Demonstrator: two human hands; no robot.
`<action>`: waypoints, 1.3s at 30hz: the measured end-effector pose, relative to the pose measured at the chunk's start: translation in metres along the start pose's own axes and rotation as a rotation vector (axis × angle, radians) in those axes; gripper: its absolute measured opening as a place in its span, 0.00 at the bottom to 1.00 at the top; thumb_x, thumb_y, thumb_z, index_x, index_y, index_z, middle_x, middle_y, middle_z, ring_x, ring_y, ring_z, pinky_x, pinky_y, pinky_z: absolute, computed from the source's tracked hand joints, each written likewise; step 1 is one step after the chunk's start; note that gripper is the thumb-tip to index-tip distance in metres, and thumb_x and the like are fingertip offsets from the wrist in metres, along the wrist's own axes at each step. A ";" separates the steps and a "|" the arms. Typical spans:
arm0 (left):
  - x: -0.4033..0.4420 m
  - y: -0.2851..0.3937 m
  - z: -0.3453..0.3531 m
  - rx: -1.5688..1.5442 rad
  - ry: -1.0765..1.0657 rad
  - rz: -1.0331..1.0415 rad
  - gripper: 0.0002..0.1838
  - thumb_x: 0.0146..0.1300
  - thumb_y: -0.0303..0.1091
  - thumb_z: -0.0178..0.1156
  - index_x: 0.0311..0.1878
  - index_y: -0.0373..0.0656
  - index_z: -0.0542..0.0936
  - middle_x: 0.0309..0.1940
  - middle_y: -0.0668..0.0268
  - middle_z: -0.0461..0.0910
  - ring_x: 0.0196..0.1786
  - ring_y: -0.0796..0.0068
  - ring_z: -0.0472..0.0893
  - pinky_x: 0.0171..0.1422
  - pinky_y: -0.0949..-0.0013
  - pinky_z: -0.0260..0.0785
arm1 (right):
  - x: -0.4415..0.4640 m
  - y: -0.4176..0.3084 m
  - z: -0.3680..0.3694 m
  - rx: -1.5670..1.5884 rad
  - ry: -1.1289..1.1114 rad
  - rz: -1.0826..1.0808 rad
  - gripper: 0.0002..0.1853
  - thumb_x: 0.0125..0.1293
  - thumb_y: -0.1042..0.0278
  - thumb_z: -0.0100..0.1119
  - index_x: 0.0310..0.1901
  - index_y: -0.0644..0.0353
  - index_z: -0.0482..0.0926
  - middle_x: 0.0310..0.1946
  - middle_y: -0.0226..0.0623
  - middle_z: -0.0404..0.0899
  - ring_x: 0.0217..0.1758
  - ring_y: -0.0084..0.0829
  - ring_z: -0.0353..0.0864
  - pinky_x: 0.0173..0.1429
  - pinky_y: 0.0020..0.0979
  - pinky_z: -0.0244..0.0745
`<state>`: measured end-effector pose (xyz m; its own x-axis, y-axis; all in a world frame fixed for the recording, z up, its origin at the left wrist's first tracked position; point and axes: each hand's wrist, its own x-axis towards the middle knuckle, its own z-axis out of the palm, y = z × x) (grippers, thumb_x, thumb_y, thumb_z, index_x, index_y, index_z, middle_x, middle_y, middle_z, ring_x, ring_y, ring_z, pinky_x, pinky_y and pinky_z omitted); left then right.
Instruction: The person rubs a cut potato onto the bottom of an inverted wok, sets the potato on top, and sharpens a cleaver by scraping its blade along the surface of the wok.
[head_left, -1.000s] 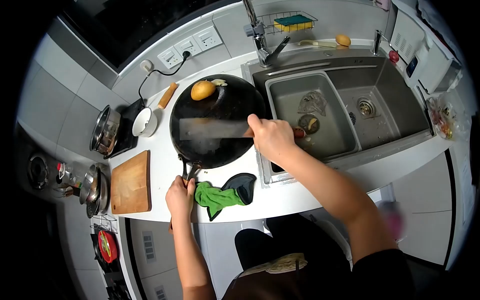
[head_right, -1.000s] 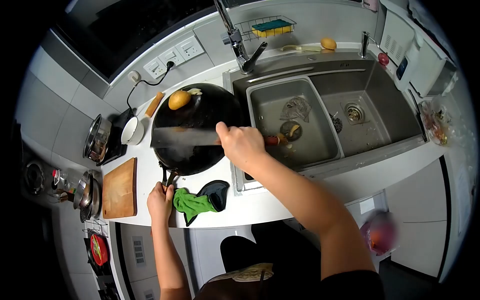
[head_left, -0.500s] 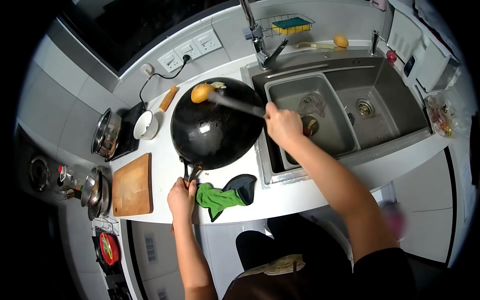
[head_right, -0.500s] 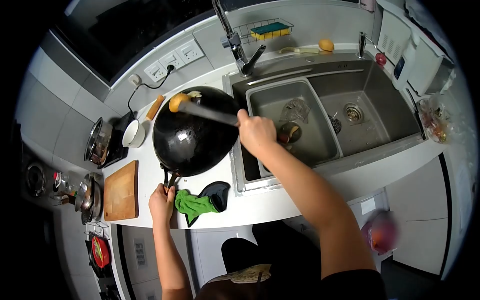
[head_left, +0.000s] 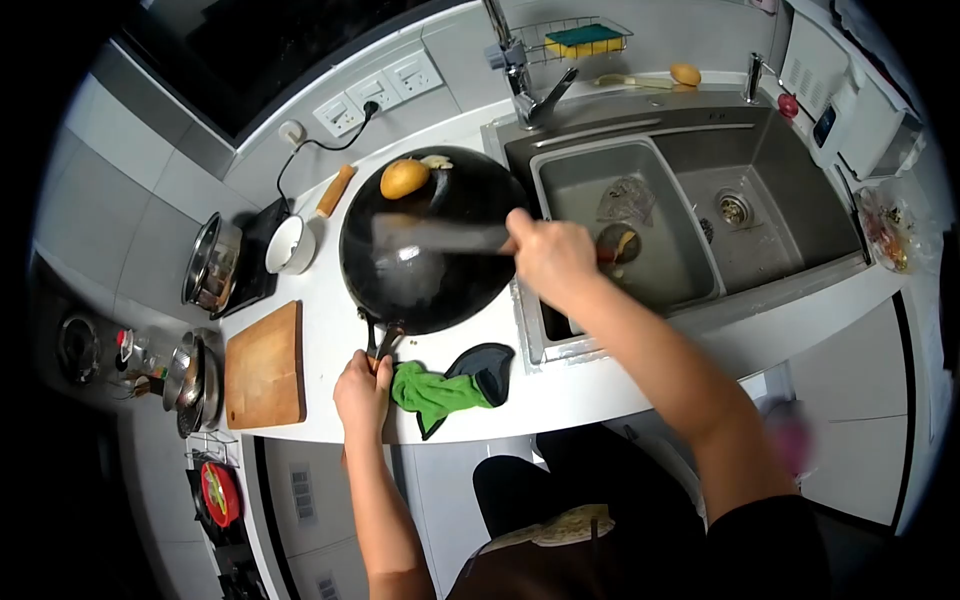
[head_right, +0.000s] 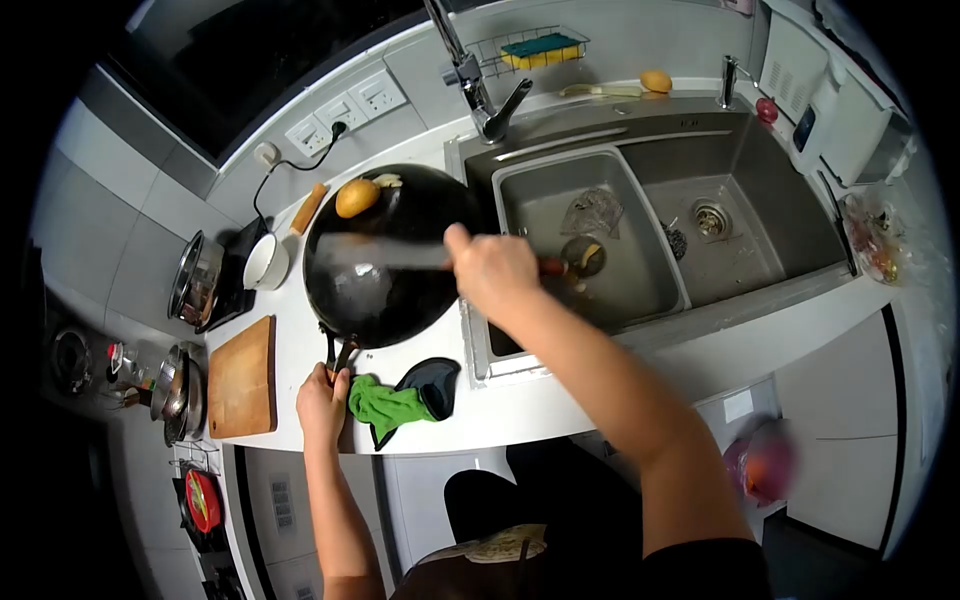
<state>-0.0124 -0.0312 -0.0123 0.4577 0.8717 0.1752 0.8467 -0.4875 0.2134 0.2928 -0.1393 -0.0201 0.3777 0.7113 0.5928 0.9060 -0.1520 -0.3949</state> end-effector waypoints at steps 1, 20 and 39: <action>0.001 0.001 0.000 0.008 0.011 0.003 0.19 0.63 0.45 0.61 0.29 0.36 0.72 0.26 0.51 0.79 0.32 0.46 0.79 0.38 0.52 0.70 | 0.005 0.008 0.000 -0.009 0.033 0.040 0.05 0.61 0.68 0.56 0.34 0.57 0.72 0.18 0.44 0.80 0.24 0.45 0.84 0.28 0.44 0.78; 0.003 0.002 0.004 0.007 0.032 0.021 0.19 0.63 0.46 0.59 0.30 0.37 0.73 0.28 0.52 0.80 0.32 0.47 0.79 0.38 0.52 0.70 | 0.006 -0.001 -0.018 -0.185 -0.086 0.044 0.05 0.57 0.73 0.57 0.36 0.58 0.73 0.18 0.40 0.80 0.25 0.42 0.84 0.28 0.41 0.78; -0.001 0.004 0.003 0.054 0.043 0.031 0.19 0.63 0.47 0.59 0.30 0.38 0.74 0.28 0.52 0.80 0.33 0.48 0.80 0.40 0.53 0.71 | 0.012 -0.004 -0.015 -0.143 0.023 0.006 0.04 0.58 0.69 0.56 0.34 0.57 0.74 0.18 0.39 0.80 0.24 0.42 0.84 0.26 0.41 0.77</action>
<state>-0.0086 -0.0339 -0.0145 0.4731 0.8524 0.2226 0.8461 -0.5101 0.1550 0.2967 -0.1408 -0.0012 0.3861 0.6942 0.6075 0.9210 -0.2536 -0.2956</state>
